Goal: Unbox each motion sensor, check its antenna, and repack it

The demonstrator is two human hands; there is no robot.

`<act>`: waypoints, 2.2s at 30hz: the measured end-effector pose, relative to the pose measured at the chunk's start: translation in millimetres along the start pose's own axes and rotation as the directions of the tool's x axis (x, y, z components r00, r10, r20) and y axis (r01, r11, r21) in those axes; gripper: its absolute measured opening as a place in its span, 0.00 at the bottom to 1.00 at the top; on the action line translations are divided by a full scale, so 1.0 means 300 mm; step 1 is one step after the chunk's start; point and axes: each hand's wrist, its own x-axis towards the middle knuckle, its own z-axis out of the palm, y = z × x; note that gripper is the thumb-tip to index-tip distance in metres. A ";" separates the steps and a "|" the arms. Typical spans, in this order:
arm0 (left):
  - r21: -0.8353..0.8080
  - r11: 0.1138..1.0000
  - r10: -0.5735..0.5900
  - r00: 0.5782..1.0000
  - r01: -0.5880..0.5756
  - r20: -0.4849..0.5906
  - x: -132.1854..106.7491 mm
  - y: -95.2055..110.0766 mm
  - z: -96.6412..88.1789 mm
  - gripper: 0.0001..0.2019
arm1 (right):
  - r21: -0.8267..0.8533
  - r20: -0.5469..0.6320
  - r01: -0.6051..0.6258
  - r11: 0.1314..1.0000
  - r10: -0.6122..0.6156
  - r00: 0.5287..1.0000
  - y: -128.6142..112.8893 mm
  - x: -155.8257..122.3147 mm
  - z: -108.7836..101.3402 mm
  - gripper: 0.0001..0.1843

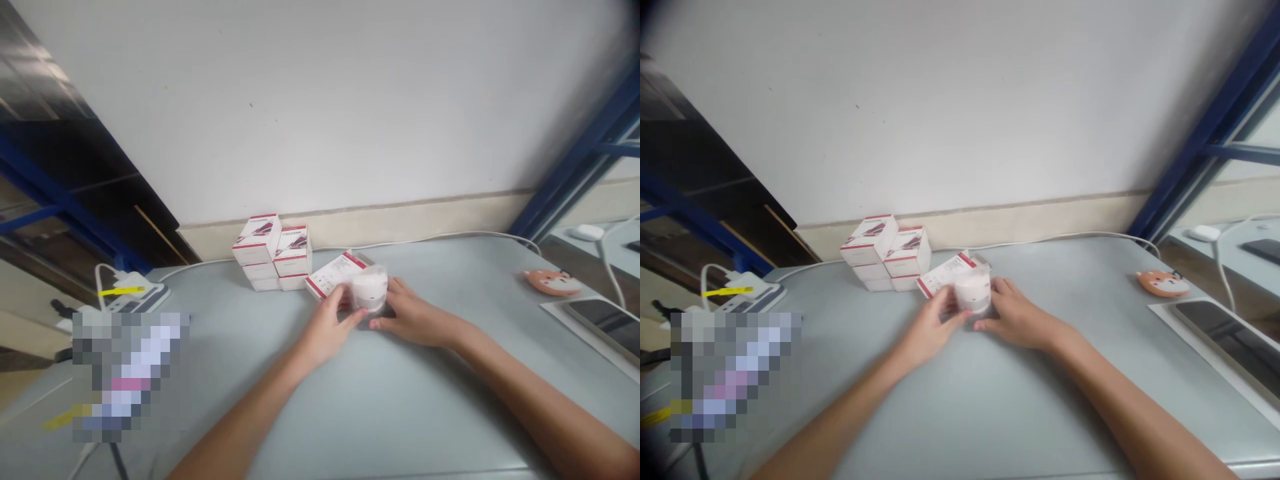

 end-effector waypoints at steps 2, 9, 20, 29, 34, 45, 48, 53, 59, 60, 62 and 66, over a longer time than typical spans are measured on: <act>0.042 0.999 -0.035 0.999 0.036 -0.013 -0.007 -0.005 -0.002 0.19 | -0.056 -0.029 0.004 0.998 -0.006 1.000 -0.013 0.001 0.019 0.24; 0.228 0.972 -0.037 0.997 0.051 -0.066 -0.024 0.001 0.018 0.23 | -0.015 0.009 0.064 0.998 -0.064 0.998 -0.005 -0.010 0.004 0.27; 0.118 0.987 0.117 0.992 -0.111 -0.041 -0.046 0.036 0.024 0.34 | -0.024 -0.045 0.131 0.991 -0.132 0.990 0.016 0.007 0.037 0.16; 0.155 0.988 0.035 0.998 -0.025 -0.060 -0.040 0.075 0.045 0.20 | 0.179 -0.049 0.115 0.977 -0.108 0.993 -0.035 0.001 -0.001 0.10; -0.485 0.873 -0.147 0.975 0.049 -0.167 -0.019 0.116 0.014 0.26 | 0.518 -0.161 0.103 0.849 -0.021 0.987 -0.088 -0.001 -0.023 0.29; -0.745 0.653 -0.246 0.969 0.135 -0.040 -0.008 0.148 -0.020 0.21 | 0.637 -0.327 0.127 0.761 0.117 0.938 -0.113 -0.002 -0.022 0.23; -0.734 0.677 -0.196 0.976 0.064 -0.096 -0.004 0.137 -0.018 0.20 | 0.704 -0.338 0.121 0.700 0.180 0.924 -0.118 0.005 -0.013 0.27; -0.724 0.690 -0.217 0.954 -0.001 -0.208 -0.003 0.131 -0.009 0.23 | 0.828 -0.085 0.020 0.560 0.089 0.992 -0.158 0.003 -0.003 0.36; -0.677 0.735 -0.199 0.947 -0.025 -0.251 -0.006 0.132 -0.002 0.26 | 0.798 -0.272 0.080 0.597 0.238 0.933 -0.156 0.012 0.012 0.21; -0.664 0.747 -0.180 0.952 -0.031 -0.247 -0.006 0.131 -0.001 0.26 | 0.808 -0.293 0.094 0.582 0.258 0.920 -0.151 0.015 0.011 0.20; -0.633 0.773 -0.142 0.959 -0.047 -0.246 -0.008 0.128 0.001 0.31 | 0.826 -0.328 0.115 0.551 0.306 0.894 -0.142 0.019 0.008 0.19; -0.539 0.841 -0.134 0.951 -0.040 -0.280 -0.018 0.127 0.000 0.55 | 0.882 -0.317 0.097 0.462 0.429 0.846 -0.126 0.015 -0.012 0.18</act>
